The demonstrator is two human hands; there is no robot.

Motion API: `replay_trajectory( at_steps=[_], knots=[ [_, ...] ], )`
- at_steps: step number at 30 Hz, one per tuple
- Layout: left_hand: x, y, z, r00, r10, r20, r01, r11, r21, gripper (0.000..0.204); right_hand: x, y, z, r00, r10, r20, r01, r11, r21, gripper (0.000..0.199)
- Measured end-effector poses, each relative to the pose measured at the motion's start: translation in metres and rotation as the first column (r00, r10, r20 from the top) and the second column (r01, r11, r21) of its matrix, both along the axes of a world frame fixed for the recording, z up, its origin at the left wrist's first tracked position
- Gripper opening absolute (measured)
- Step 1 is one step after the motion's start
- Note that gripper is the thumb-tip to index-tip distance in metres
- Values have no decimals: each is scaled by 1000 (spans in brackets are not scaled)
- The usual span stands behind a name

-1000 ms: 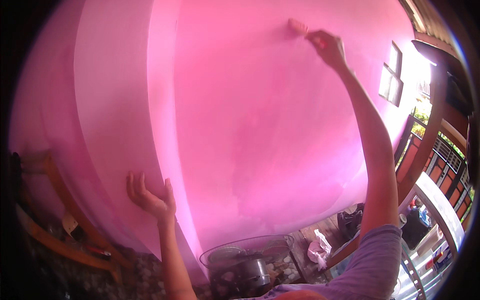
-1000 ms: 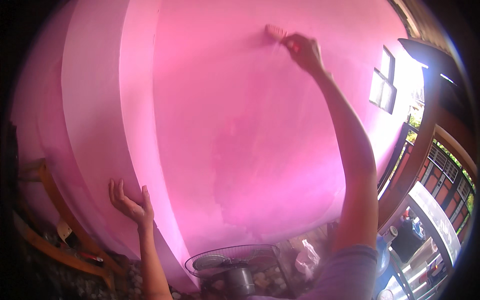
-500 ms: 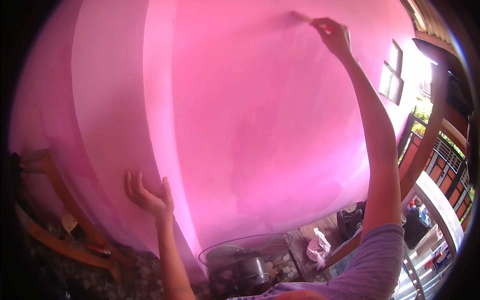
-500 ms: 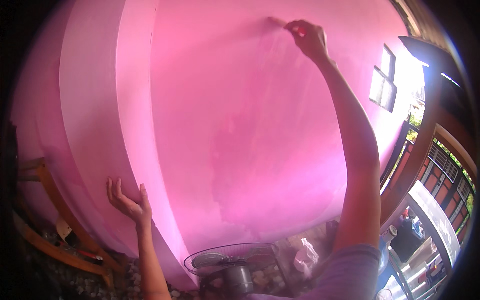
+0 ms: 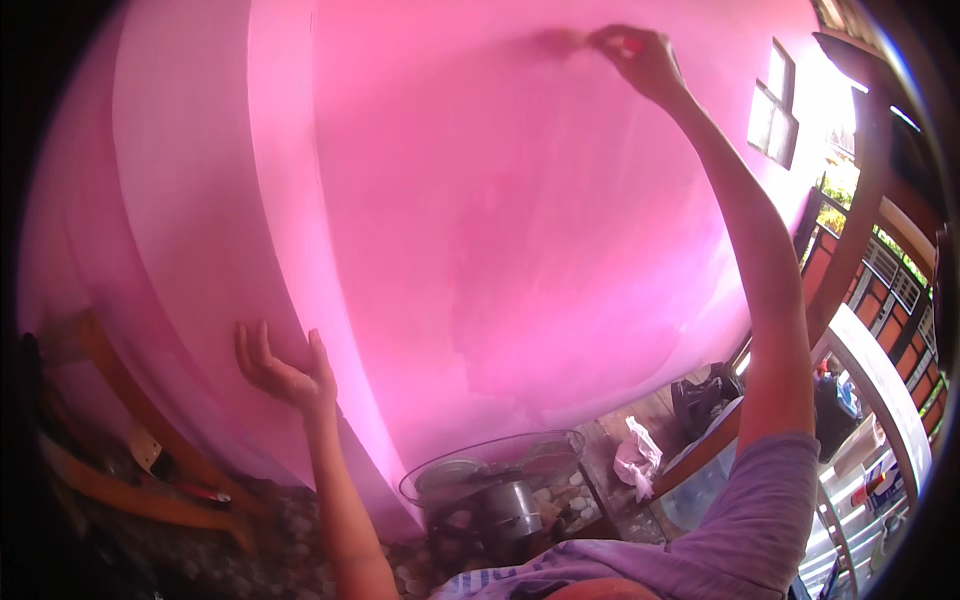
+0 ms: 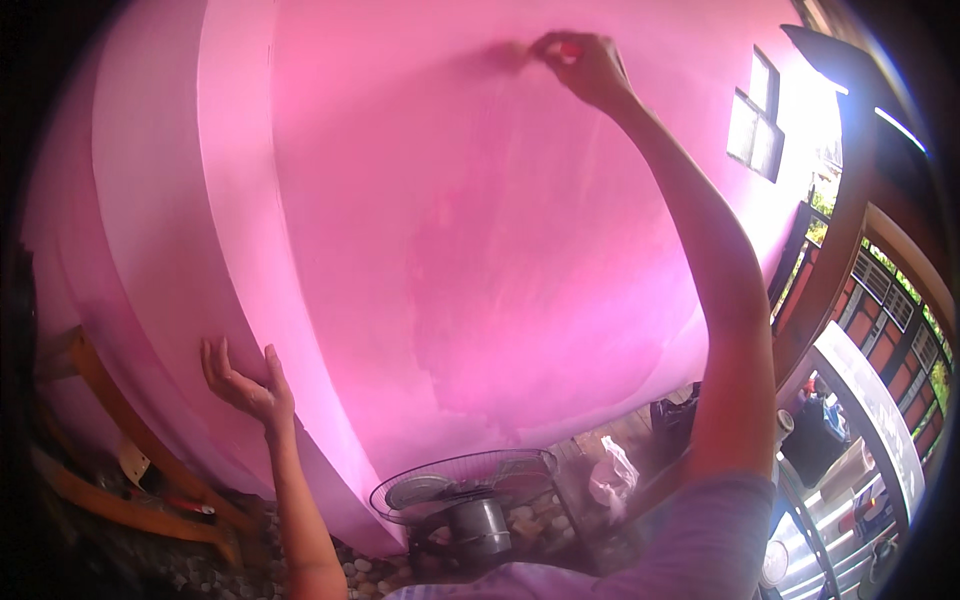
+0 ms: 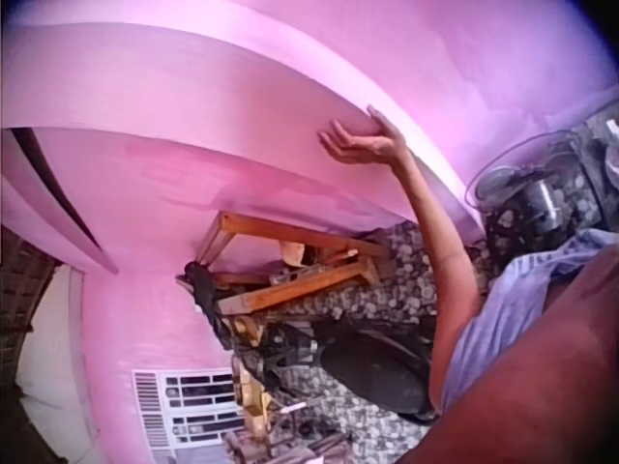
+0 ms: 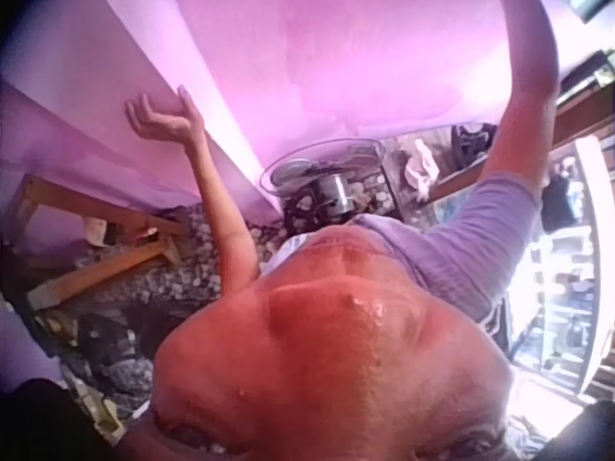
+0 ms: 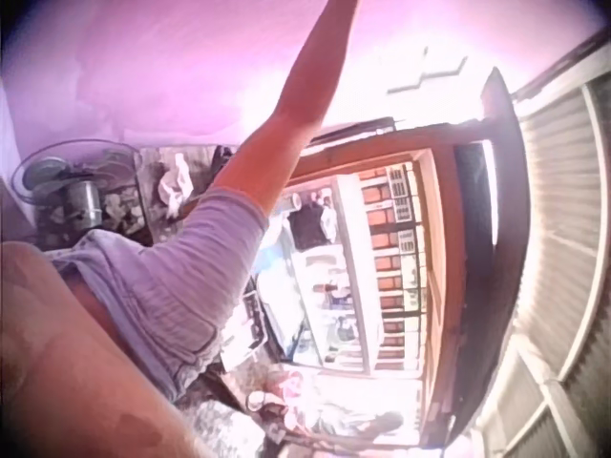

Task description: The person dips a paintbrush into a paint container and paints a wall using the paintbrush.

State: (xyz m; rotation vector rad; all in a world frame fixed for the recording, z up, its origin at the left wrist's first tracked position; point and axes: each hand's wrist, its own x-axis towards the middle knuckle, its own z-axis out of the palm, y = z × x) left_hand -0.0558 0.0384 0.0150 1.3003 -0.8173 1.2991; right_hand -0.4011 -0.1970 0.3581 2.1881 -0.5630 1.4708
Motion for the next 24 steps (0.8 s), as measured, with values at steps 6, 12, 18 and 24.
replay_trajectory(
  at_steps=[6, 12, 18, 24],
  knots=[
    [-3, -7, 0, 1000, -7, 9, 7, 1000, -16, 57, 3, -17, -76, 999, 10, 48, 2, 971, -238, 11],
    [1, -2, 1, 999, 37, -3, -37, 999, -6, 58, -5, 17, -207, 857, 353, -375, -175, 884, 433, 6],
    [-3, -7, 0, 1000, 22, 17, -22, 1000, 2, 58, -28, -21, -122, 982, 164, -95, -137, 961, 238, 8],
    [-8, -4, -2, 999, 39, -7, -39, 999, 2, 59, -21, -17, -143, 999, 0, 38, 5, 991, -132, 18]
  ],
)
